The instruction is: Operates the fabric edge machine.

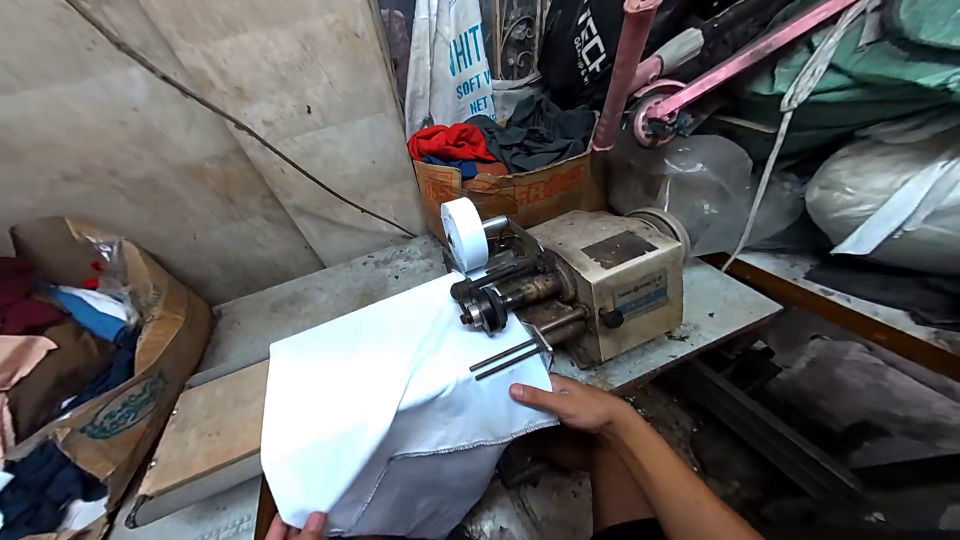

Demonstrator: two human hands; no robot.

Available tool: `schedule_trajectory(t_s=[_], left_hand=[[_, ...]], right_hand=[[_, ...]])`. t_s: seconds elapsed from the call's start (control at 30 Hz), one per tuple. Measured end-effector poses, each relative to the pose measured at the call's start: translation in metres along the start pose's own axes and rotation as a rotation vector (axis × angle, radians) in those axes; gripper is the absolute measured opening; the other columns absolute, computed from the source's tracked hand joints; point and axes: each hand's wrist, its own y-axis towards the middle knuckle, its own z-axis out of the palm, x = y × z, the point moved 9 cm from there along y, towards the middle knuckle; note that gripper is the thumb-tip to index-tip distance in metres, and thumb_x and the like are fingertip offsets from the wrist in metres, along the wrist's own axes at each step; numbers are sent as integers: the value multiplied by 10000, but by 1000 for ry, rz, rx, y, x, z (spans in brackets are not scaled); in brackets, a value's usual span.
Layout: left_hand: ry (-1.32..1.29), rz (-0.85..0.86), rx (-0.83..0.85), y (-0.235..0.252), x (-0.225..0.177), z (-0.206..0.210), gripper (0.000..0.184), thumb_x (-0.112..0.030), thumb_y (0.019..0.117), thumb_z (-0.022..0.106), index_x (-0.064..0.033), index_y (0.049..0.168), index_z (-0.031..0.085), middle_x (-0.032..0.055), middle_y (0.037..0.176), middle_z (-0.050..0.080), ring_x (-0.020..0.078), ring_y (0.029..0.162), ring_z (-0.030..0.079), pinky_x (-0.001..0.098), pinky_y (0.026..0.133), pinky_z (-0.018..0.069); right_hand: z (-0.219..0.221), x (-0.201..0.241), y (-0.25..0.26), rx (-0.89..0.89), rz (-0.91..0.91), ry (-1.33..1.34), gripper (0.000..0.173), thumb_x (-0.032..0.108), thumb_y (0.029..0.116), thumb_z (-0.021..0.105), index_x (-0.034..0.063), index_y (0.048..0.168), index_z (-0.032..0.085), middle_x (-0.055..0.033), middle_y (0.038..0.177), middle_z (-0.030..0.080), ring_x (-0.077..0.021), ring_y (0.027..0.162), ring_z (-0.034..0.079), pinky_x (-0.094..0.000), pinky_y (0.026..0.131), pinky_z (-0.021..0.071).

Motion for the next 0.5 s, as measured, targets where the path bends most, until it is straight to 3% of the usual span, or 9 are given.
schedule_trajectory(t_s=[0.5], left_hand=[[-41, 43, -43, 3, -5, -4, 255, -121, 970, 682, -180, 1218, 679, -24, 1128, 751, 106, 1057, 707, 348, 974, 577]], right_hand=[[0, -2, 1, 8, -3, -31, 330, 375, 1039, 581, 108, 1226, 637, 25, 1023, 749, -74, 956, 715, -307, 916, 592]])
